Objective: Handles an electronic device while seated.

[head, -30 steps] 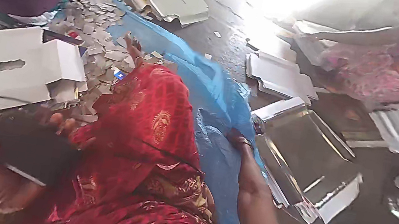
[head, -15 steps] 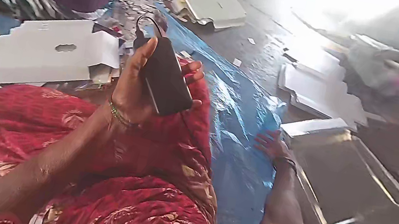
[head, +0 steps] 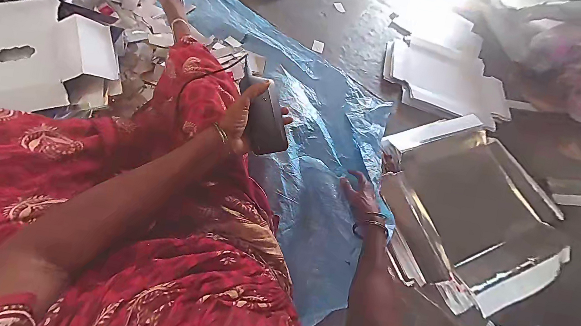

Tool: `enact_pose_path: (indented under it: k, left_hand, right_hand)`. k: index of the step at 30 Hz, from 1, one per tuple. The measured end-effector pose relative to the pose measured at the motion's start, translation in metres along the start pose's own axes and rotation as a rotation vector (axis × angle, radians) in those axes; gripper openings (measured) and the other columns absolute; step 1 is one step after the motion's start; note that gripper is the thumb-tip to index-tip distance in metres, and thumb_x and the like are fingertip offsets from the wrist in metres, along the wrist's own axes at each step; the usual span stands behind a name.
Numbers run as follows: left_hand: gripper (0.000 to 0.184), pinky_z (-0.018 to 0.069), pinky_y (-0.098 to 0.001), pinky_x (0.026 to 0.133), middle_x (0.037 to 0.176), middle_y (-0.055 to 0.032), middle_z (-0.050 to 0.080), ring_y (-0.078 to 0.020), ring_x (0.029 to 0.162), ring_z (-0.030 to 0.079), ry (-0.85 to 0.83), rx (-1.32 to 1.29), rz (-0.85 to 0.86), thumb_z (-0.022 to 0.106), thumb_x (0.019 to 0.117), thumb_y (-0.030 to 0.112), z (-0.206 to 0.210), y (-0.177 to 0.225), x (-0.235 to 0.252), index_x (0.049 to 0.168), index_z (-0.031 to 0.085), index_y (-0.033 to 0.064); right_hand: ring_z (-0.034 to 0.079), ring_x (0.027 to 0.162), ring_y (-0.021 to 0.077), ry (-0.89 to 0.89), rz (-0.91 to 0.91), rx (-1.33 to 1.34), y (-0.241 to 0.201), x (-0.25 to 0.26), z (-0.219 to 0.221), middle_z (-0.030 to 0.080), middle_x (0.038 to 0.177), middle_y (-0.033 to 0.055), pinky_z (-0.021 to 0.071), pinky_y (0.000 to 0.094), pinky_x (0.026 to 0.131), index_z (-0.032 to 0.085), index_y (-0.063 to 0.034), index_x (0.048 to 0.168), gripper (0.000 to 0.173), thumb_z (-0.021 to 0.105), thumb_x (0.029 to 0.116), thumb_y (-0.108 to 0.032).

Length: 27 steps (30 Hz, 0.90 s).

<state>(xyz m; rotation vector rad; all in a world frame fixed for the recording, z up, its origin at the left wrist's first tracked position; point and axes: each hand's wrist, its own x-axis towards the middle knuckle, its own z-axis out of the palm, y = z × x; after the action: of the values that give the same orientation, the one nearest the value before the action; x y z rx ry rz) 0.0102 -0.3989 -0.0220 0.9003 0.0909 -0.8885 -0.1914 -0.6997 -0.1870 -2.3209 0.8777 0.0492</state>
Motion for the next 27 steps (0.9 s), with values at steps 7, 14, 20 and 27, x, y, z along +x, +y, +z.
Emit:
enact_pose_path:
  k: [7,14,20,27]
  left_hand:
    - [0.043,0.0595,-0.049,0.078,0.104,-0.0134,0.067,-0.0289,0.092,0.069,-0.008,0.127,-0.005,0.048,0.1042,0.047,0.0,-0.008,0.006,0.129,0.053,0.012]
    - [0.044,0.0574,-0.0392,0.08,0.104,-0.0086,0.065,-0.0182,0.09,0.066,0.058,0.181,-0.059,0.051,0.1042,0.045,0.011,-0.047,0.035,0.13,0.053,0.0105]
    - [0.047,0.0565,-0.0374,0.081,0.105,-0.0083,0.068,-0.0169,0.09,0.066,-0.006,0.318,-0.195,0.049,0.1052,0.047,0.008,-0.068,0.034,0.133,0.055,0.0098]
    - [0.05,0.0535,-0.0377,0.096,0.128,-0.0112,0.063,-0.0194,0.112,0.064,-0.219,0.346,-0.236,0.046,0.1077,0.043,-0.023,-0.052,0.025,0.147,0.045,0.0107]
  right_hand:
    - [0.05,0.136,0.0416,0.07,0.069,0.096,-0.004,-0.006,-0.006,0.054,0.143,0.03,0.0353,0.0561,0.116,0.051,0.0046,0.143,0.053,0.052,0.1064,-0.033]
    - [0.064,0.122,0.0233,-0.061,-0.351,0.536,-0.139,-0.061,-0.002,0.057,0.144,0.0144,0.056,0.0423,0.099,0.031,-0.0128,0.158,0.078,0.071,0.0933,-0.031]
    - [0.061,0.124,0.0295,-0.092,-0.349,0.37,-0.179,-0.058,0.031,0.05,0.149,0.021,0.0525,0.0468,0.101,0.016,-0.0142,0.164,0.109,0.084,0.0816,-0.038]
    - [0.066,0.112,0.0219,-0.113,-0.245,0.653,-0.158,-0.046,0.055,0.061,0.134,0.0157,0.0593,0.0405,0.089,0.021,-0.0161,0.162,0.109,0.084,0.0732,-0.027]
